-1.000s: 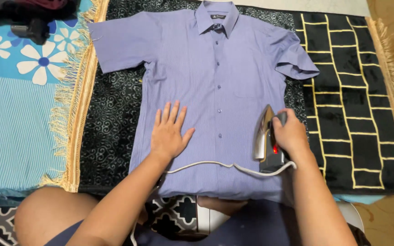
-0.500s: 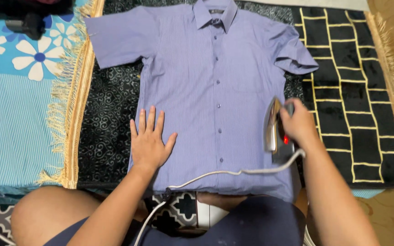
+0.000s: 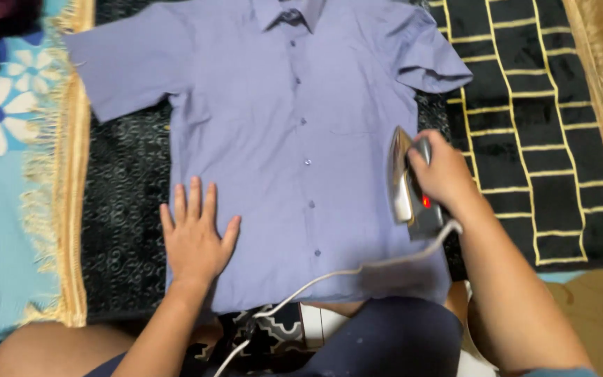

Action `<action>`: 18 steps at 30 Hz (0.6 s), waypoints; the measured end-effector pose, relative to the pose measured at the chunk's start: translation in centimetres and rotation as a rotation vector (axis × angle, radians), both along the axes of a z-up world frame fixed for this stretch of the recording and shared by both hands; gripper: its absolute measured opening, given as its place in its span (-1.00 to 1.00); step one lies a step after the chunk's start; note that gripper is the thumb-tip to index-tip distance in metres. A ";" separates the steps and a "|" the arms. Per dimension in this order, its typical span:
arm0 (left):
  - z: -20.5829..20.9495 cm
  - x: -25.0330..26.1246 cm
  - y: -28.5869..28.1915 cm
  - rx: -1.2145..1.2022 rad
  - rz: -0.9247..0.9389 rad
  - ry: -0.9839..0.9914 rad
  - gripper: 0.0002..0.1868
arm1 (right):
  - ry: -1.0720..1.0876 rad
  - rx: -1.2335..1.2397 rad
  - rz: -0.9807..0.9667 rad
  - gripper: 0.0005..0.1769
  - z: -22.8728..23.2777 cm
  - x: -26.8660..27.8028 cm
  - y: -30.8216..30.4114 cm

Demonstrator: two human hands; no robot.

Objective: Ironing and folding a short-sleeved blue shirt on the floor.

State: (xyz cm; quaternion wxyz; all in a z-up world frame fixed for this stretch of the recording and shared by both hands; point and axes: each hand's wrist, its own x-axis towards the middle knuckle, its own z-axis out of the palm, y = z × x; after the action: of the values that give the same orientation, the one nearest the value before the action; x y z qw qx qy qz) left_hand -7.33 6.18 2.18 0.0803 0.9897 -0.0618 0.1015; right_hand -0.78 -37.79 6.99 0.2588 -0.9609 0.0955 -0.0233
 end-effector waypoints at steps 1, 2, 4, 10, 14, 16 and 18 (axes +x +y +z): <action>-0.1 -0.1 -0.1 0.000 -0.015 0.015 -0.19 | 0.015 0.000 -0.015 -0.63 0.6 -2.1 0.4; -0.2 -0.1 -0.2 0.002 -0.010 0.007 -0.19 | 0.059 0.041 -0.061 -0.64 1.2 -4.1 0.9; -0.1 -0.2 -0.1 0.011 -0.016 0.006 -0.19 | 0.109 0.091 -0.118 -0.65 2.3 -7.1 2.3; 0.2 0.0 -0.4 -0.009 -0.006 0.003 -0.19 | 0.203 0.206 -0.251 -0.63 3.4 -6.5 3.7; 0.2 0.3 -0.7 -0.007 0.014 0.015 -0.19 | 0.044 0.117 -0.096 -0.64 1.3 -0.3 2.3; 0.1 0.3 -0.7 0.002 0.023 0.021 -0.20 | 0.002 0.106 -0.029 -0.64 0.8 3.4 2.2; 0.0 0.3 -0.7 0.009 0.030 0.039 -0.19 | -0.018 0.091 -0.007 -0.63 0.7 7.2 2.5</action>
State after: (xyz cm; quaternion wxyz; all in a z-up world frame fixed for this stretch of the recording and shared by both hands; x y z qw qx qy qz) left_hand -7.08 5.48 2.20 0.0757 0.9926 -0.0458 0.0829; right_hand 6.46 -35.29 7.71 0.3031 -0.9475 0.0976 -0.0284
